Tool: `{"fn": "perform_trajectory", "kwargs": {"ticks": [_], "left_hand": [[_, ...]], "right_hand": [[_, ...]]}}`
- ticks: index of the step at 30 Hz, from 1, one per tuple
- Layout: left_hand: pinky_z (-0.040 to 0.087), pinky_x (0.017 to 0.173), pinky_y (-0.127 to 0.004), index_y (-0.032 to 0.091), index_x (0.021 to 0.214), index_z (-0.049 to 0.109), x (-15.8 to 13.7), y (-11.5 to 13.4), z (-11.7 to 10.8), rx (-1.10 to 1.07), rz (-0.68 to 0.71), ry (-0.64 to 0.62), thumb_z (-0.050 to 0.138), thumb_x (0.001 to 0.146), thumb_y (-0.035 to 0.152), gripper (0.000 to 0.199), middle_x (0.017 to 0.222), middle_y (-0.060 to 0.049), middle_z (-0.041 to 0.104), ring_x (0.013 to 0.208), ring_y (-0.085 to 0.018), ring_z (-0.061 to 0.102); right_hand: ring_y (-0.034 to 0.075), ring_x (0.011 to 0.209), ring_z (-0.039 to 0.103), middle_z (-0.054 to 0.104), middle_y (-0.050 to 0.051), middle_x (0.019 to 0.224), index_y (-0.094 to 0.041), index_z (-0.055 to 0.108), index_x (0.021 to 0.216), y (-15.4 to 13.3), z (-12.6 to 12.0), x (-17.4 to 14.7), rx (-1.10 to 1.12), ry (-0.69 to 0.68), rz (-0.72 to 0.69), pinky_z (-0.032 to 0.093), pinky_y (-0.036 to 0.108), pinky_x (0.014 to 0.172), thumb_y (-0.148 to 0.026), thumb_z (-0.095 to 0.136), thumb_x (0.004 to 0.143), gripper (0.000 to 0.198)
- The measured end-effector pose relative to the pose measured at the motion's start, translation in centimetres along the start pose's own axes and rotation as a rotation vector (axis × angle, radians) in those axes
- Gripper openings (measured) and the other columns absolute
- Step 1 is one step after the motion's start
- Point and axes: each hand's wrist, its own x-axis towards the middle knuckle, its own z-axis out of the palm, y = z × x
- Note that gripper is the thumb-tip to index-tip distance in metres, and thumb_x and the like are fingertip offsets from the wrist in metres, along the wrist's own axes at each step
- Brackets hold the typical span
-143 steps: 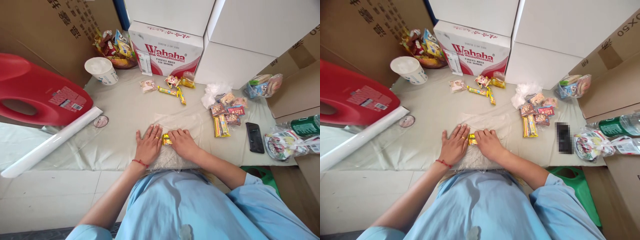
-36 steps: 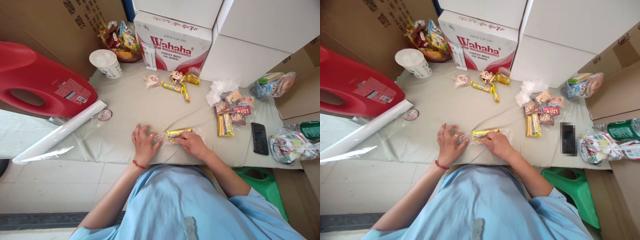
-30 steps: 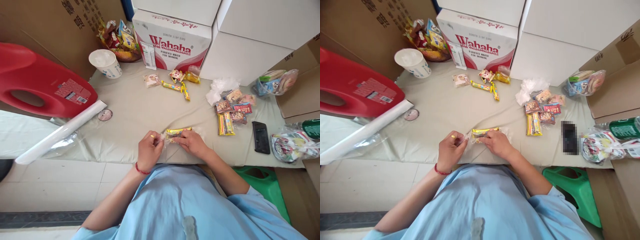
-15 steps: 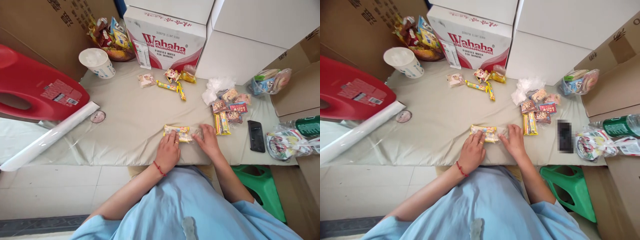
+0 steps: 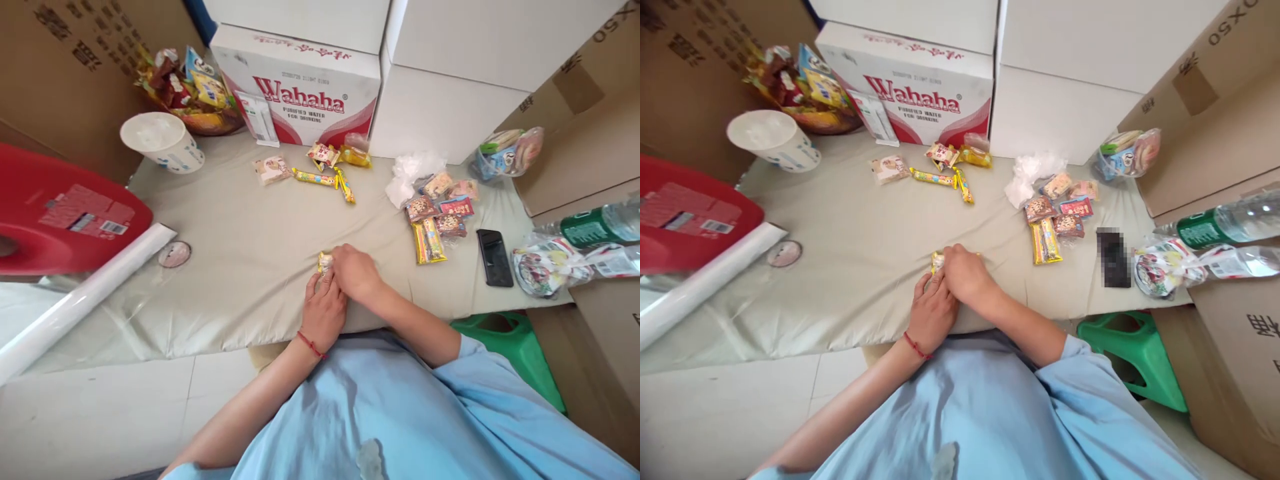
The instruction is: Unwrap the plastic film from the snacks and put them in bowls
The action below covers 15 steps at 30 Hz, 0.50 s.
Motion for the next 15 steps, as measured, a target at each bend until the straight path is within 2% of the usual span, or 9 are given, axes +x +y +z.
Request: {"fn": "perform_trajectory", "kwargs": {"ticks": [2,5,8,11,13,15], "left_hand": [[0.037,0.121,-0.058,0.014,0.138,0.062,-0.4,-1.1,0.1,-0.102,0.027,0.012,0.051,0.094,0.014,0.046,0.14,-0.019,0.067,0.146,-0.033,0.05],[0.041,0.121,-0.057,0.019,0.135,0.062,-1.5,-3.1,-0.7,-0.379,0.069,0.062,0.051,0.085,0.011,0.052,0.142,-0.014,0.066,0.142,-0.031,0.054],[0.048,0.117,-0.053,0.024,0.125,0.064,-2.6,-4.6,-2.5,-0.616,-0.08,0.195,0.046,0.081,0.007,0.051,0.134,-0.008,0.069,0.134,-0.026,0.06],[0.049,0.114,-0.052,0.024,0.117,0.065,-2.6,-5.0,-4.2,-0.567,-0.225,0.295,0.046,0.084,0.006,0.042,0.125,-0.007,0.07,0.13,-0.026,0.061],[0.049,0.114,-0.05,0.025,0.121,0.065,-1.6,-4.7,-4.8,-0.498,-0.178,0.256,0.049,0.089,0.009,0.039,0.129,-0.007,0.069,0.13,-0.025,0.06],[0.05,0.113,-0.047,0.026,0.13,0.062,-0.3,-4.3,-4.6,-0.496,-0.068,0.145,0.049,0.094,0.013,0.041,0.134,-0.008,0.068,0.129,-0.024,0.061]], "right_hand": [[0.02,0.085,0.063,0.068,0.011,0.109,-0.016,0.065,0.112,-0.8,1.2,0.4,-0.017,-0.018,-0.033,0.048,0.031,0.075,-0.018,0.046,0.103,0.021],[0.023,0.098,0.062,0.067,0.012,0.111,-0.015,0.066,0.112,-0.1,2.3,-0.9,-0.004,0.038,-0.225,0.05,0.035,0.089,-0.021,0.043,0.106,0.024],[0.027,0.116,0.057,0.067,0.015,0.127,-0.013,0.063,0.128,1.2,3.2,-3.5,-0.046,0.112,-0.387,0.048,0.042,0.103,-0.024,0.044,0.107,0.03],[0.028,0.131,0.052,0.059,0.016,0.147,-0.013,0.052,0.147,2.1,4.4,-5.4,-0.087,0.157,-0.427,0.048,0.044,0.109,-0.019,0.045,0.106,0.042],[0.027,0.137,0.05,0.055,0.016,0.152,-0.013,0.05,0.15,2.2,5.1,-5.7,-0.071,0.143,-0.433,0.046,0.044,0.114,-0.016,0.045,0.105,0.045],[0.027,0.14,0.049,0.055,0.018,0.151,-0.013,0.049,0.151,2.3,5.1,-5.6,-0.007,0.111,-0.434,0.044,0.046,0.118,-0.014,0.047,0.104,0.047]]}}
